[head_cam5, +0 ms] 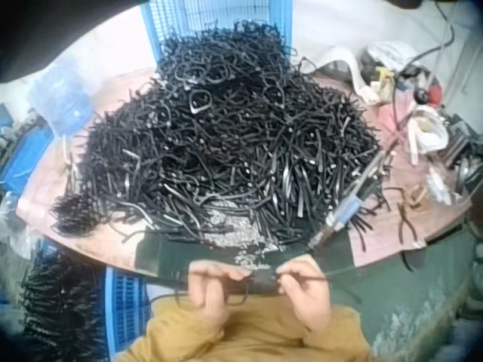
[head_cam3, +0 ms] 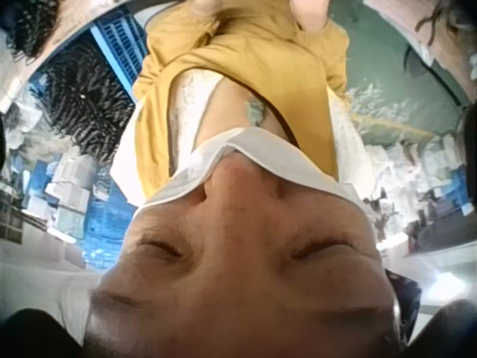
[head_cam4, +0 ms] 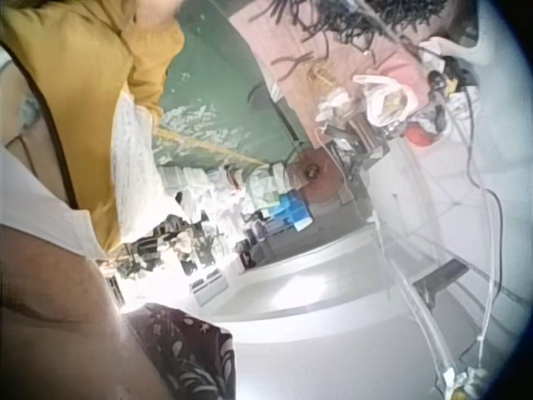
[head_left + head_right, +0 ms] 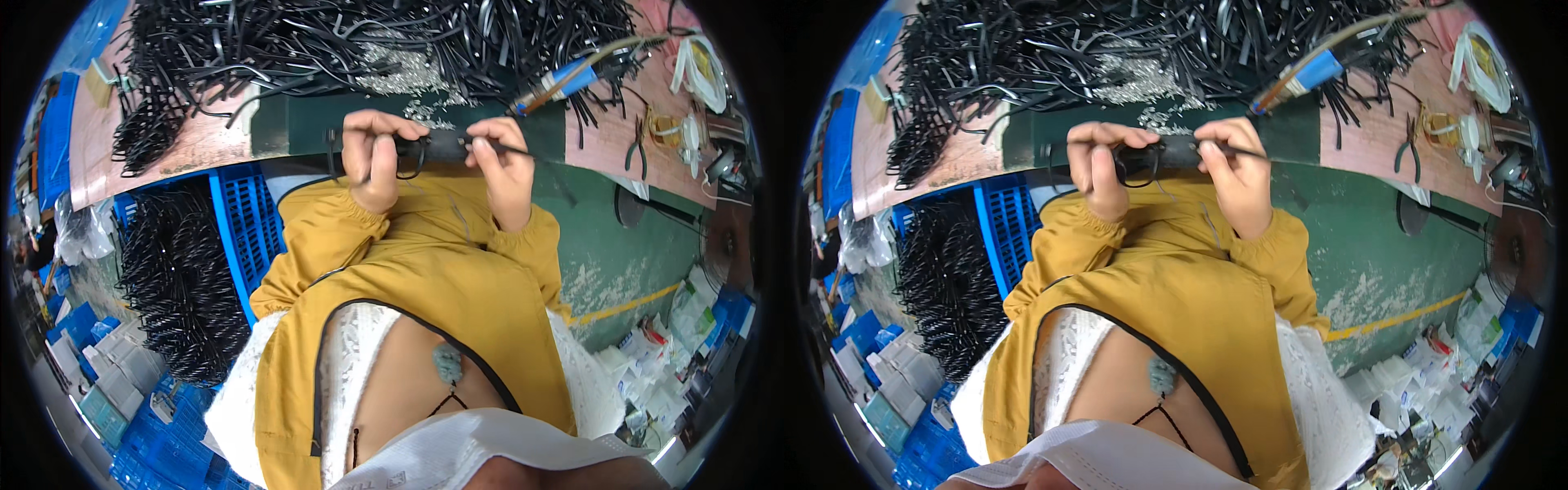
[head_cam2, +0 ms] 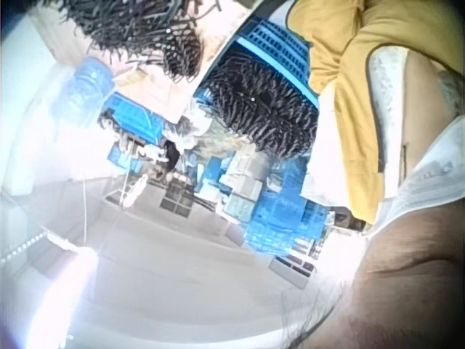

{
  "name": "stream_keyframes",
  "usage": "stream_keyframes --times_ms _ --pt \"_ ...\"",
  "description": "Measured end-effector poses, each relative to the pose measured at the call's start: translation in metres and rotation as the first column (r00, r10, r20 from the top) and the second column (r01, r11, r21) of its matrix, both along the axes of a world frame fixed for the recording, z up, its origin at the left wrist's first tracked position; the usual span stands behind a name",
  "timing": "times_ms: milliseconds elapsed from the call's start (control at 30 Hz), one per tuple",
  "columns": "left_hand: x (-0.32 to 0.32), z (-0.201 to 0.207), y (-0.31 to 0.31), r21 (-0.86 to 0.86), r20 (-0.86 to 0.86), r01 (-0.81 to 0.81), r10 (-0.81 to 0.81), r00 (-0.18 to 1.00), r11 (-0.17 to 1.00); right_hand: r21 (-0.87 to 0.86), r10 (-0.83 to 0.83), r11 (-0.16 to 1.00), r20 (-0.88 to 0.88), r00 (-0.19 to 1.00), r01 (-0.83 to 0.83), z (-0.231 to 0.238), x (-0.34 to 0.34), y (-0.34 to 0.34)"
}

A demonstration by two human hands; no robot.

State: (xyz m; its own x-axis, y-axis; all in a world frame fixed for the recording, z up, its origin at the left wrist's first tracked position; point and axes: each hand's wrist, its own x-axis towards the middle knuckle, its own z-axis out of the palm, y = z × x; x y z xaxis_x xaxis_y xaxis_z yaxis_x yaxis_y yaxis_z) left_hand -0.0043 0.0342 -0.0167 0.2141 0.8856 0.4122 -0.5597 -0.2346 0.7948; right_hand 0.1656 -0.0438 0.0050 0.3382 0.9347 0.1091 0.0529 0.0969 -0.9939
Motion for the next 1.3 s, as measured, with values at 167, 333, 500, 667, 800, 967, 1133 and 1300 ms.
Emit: stream_keyframes --times_ms 167,333,500,667,800,967,1133,1300 --pt "-0.03 -0.026 -0.035 -0.059 -0.27 0.04 -0.054 0.961 0.997 -0.137 -0.052 0.988 0.12 0.991 0.069 0.005 -0.007 0.021" --pt "-0.039 -0.043 -0.038 0.056 -0.282 0.06 -0.041 0.959 0.997 -0.157 -0.006 0.988 -0.027 1.0 0.002 -0.006 -0.016 0.03" --pt "-0.035 -0.044 -0.039 0.154 -0.339 -0.043 0.093 0.936 0.987 -0.157 0.028 0.987 0.109 0.994 -0.011 -0.005 -0.019 0.034" --pt "-0.031 -0.027 -0.039 0.097 -0.303 -0.046 0.073 0.95 0.994 -0.16 0.027 0.987 0.235 0.971 0.011 0.003 -0.023 0.033" --pt "-0.036 -0.003 -0.02 -0.333 -0.045 -0.028 0.014 0.999 0.943 -0.201 0.308 0.936 0.072 0.949 -0.288 0.018 -0.006 0.042" --pt "-0.061 0.017 0.012 -0.608 -0.07 -0.015 -0.035 0.997 0.794 0.082 0.196 0.951 0.588 0.785 -0.3 0.033 -0.034 0.137" --pt "-0.059 0.017 0.017 -0.62 -0.187 -0.048 -0.088 0.978 0.783 0.13 -0.09 0.978 0.969 0.229 -0.165 0.041 -0.074 0.25" --pt "-0.063 0.026 0.025 -0.692 -0.22 -0.037 -0.162 0.962 0.721 0.037 0.009 0.976 0.977 0.211 -0.215 0.057 -0.032 0.16"
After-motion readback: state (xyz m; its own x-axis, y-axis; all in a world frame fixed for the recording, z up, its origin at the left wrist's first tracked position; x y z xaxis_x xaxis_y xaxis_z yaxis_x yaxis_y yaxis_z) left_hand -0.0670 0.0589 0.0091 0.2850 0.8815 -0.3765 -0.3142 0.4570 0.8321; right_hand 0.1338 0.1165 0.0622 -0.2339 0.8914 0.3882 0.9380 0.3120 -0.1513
